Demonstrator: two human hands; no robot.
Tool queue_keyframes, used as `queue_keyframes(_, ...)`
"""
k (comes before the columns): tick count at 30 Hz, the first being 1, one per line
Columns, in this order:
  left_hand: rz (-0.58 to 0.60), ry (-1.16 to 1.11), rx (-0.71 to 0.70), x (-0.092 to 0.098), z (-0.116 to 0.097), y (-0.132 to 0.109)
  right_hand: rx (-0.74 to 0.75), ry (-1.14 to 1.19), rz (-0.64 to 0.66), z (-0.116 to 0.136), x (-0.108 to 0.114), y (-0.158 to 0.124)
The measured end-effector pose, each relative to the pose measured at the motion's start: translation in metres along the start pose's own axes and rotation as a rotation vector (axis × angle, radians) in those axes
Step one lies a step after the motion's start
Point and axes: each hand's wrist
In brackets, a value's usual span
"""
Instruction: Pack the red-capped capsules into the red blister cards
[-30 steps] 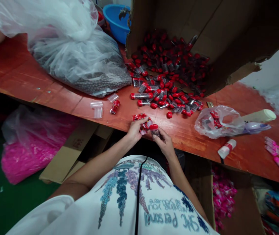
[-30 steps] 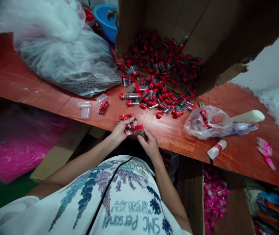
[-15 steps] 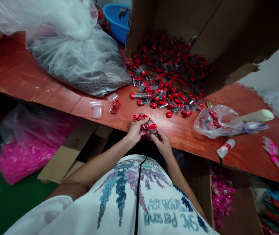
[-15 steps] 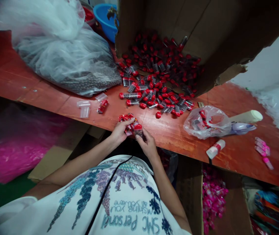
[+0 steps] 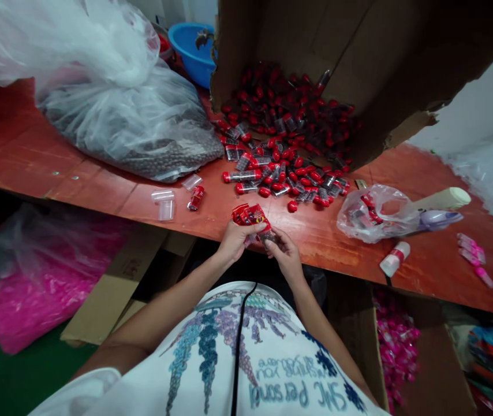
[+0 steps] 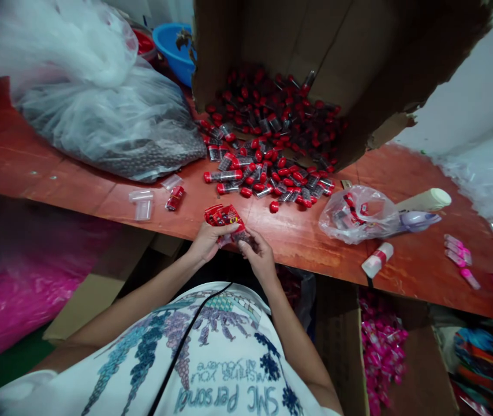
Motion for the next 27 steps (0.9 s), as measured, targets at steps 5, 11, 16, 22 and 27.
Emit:
queue_keyframes(5,-0.05,0.085,-0.035,-0.0007,0.0024,0.0004,0.145,-0.128,-0.111,0.0011,-0.0027,0.0019)
queue_keyframes(11,-0.025,0.057,-0.067,-0.0013,-0.0026,0.0001,-0.02,0.048,-0.028,0.0057,-0.0012,0.0006)
queue_keyframes(16,0.013,0.133,-0.069,-0.0009,-0.0043,0.0002,0.113,-0.019,-0.043,0.0087,0.0016,0.0015)
queue_keyframes(22,0.027,0.242,-0.073,0.0009,-0.0022,0.0026,0.136,-0.014,-0.093,0.0025,-0.0021,0.0012)
queue_keyframes(27,0.112,0.275,-0.019,-0.0007,-0.0025,-0.0006,0.056,0.135,-0.004,0.0021,-0.0027,0.0022)
Point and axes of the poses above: each hand's wrist, its own y-axis towards the middle knuckle, its own x-axis out of the back of the hand, z = x × y, and after that the axes turned 4 degrees about -x, right-handed
